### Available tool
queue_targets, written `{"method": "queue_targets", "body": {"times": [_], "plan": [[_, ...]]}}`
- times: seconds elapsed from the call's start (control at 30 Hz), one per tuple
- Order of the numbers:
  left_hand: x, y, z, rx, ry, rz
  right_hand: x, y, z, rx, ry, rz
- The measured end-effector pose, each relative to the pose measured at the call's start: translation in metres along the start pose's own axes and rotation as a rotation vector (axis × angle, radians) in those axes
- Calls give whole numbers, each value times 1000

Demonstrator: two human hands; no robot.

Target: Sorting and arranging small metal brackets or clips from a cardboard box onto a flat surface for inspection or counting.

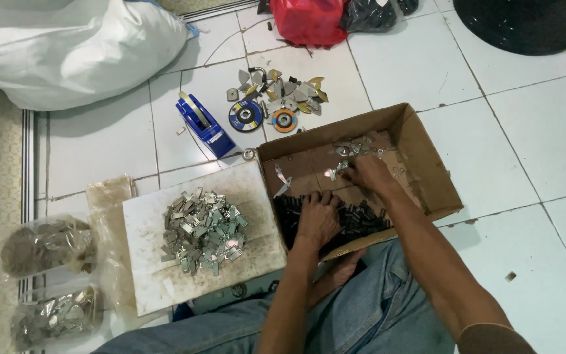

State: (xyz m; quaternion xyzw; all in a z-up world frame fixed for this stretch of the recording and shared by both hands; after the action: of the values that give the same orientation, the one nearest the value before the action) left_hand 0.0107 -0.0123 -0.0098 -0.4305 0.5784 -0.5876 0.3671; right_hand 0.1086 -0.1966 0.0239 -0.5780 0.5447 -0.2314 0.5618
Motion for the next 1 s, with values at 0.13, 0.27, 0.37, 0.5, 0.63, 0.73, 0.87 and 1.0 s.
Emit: {"method": "queue_targets", "body": {"times": [0.13, 0.27, 0.37, 0.5, 0.63, 0.73, 0.87, 1.0], "plan": [[-2, 0, 0, -10, -19, -82, 4, -13, -4, 88, 78, 110], [-3, -1, 3, -4, -4, -92, 25, -29, -19, 143, 223, 39], [-3, -10, 2, -42, -16, -99, 129, 27, -13, 367, 362, -46], [-5, -10, 3, -30, 2, -128, 131, 100, 32, -120, 349, -225], [-5, 6, 4, -36, 14, -101, 4, 30, 7, 8, 440, 185], [-7, 14, 5, -20, 25, -118, -40, -23, -2, 189, 193, -56], [-7, -3, 4, 43, 40, -149, -16, -33, -13, 329, 569, 192], [-7, 0, 9, 5, 29, -142, 44, 93, 19, 784, -77, -432]]}}
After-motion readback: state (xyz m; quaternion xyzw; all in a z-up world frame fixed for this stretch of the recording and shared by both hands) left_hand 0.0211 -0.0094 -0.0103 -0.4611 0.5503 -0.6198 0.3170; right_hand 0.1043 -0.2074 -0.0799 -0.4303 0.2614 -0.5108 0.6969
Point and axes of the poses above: each hand's wrist, its own z-axis towards the middle knuckle, its own y-axis out of the palm, x = y × z, the point moved 2 cm from there along z, towards the middle knuckle, and after that the axes turned 12 degrees about -y, right-handed, at the moved point
